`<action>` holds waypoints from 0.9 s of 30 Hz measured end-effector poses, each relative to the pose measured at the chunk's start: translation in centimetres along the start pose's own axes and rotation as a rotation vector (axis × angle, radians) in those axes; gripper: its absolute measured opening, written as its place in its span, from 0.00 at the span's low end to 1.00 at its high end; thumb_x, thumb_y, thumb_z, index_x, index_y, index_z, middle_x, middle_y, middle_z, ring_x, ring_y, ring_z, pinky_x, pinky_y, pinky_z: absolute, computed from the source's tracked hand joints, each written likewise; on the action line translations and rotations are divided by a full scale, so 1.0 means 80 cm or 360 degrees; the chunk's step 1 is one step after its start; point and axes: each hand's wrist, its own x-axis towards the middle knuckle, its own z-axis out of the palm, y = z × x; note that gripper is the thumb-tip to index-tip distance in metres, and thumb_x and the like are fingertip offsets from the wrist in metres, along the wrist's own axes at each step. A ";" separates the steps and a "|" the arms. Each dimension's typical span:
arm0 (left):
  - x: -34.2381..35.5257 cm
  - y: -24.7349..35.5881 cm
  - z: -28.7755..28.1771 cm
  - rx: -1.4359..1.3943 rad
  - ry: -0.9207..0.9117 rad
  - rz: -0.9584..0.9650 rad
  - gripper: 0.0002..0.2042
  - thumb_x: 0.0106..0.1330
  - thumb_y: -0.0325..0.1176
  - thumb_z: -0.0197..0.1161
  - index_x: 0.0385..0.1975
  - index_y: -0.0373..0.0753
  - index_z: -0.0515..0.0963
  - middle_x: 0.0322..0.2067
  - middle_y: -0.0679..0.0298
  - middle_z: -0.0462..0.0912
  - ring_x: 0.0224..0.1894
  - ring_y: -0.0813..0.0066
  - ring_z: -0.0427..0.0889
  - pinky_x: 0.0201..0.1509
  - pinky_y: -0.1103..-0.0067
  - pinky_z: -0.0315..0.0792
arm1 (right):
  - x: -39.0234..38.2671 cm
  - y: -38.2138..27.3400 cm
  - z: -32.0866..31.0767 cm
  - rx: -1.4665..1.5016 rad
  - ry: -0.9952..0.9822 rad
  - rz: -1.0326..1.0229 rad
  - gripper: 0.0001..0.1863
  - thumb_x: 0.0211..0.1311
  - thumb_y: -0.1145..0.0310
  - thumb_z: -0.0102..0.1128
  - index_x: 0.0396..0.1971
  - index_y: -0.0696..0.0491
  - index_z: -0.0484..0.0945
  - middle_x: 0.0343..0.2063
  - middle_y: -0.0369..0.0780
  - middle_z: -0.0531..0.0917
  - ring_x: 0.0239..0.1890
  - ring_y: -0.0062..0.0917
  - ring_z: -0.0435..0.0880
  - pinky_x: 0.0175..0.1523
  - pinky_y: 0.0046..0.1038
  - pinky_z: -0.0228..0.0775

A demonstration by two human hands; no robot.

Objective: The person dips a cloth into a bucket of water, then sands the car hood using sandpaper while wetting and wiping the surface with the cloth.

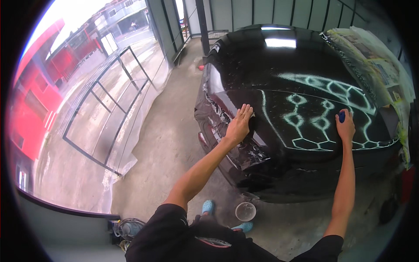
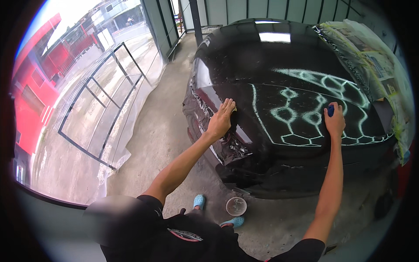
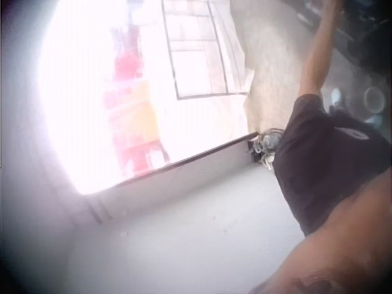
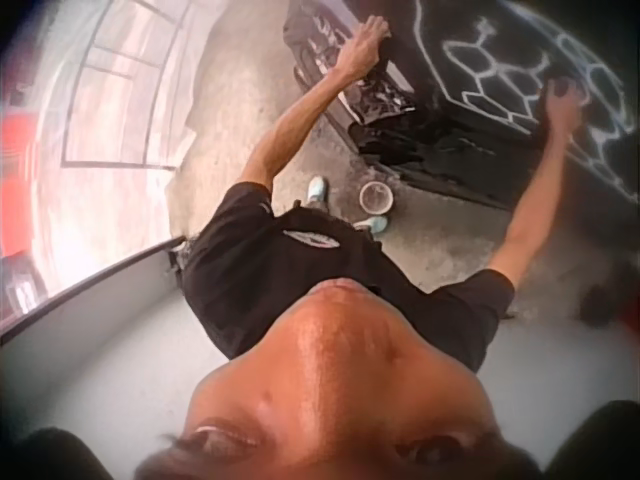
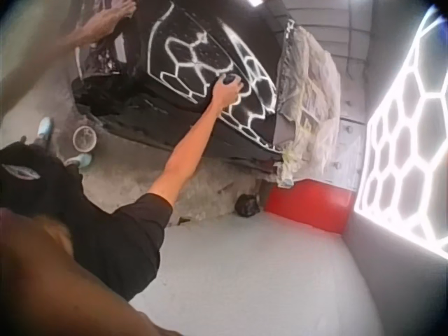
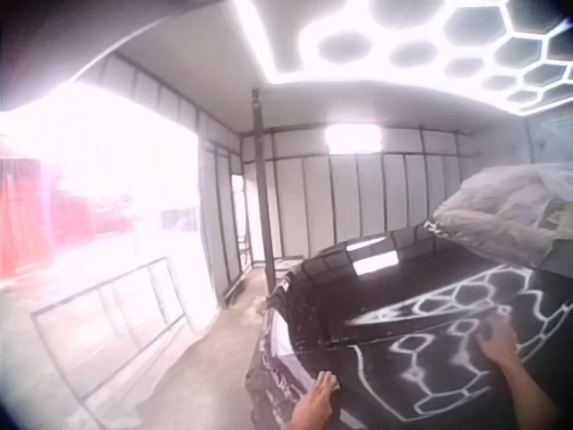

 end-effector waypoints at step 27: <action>0.062 -0.035 -0.035 0.0037 0.0117 -0.0292 0.16 0.76 0.29 0.50 0.59 0.33 0.76 0.68 0.47 0.71 0.73 0.48 0.65 0.76 0.60 0.63 | -0.040 0.014 -0.027 0.0027 0.0380 0.0226 0.13 0.68 0.55 0.62 0.47 0.44 0.79 0.43 0.37 0.84 0.46 0.43 0.86 0.45 0.44 0.78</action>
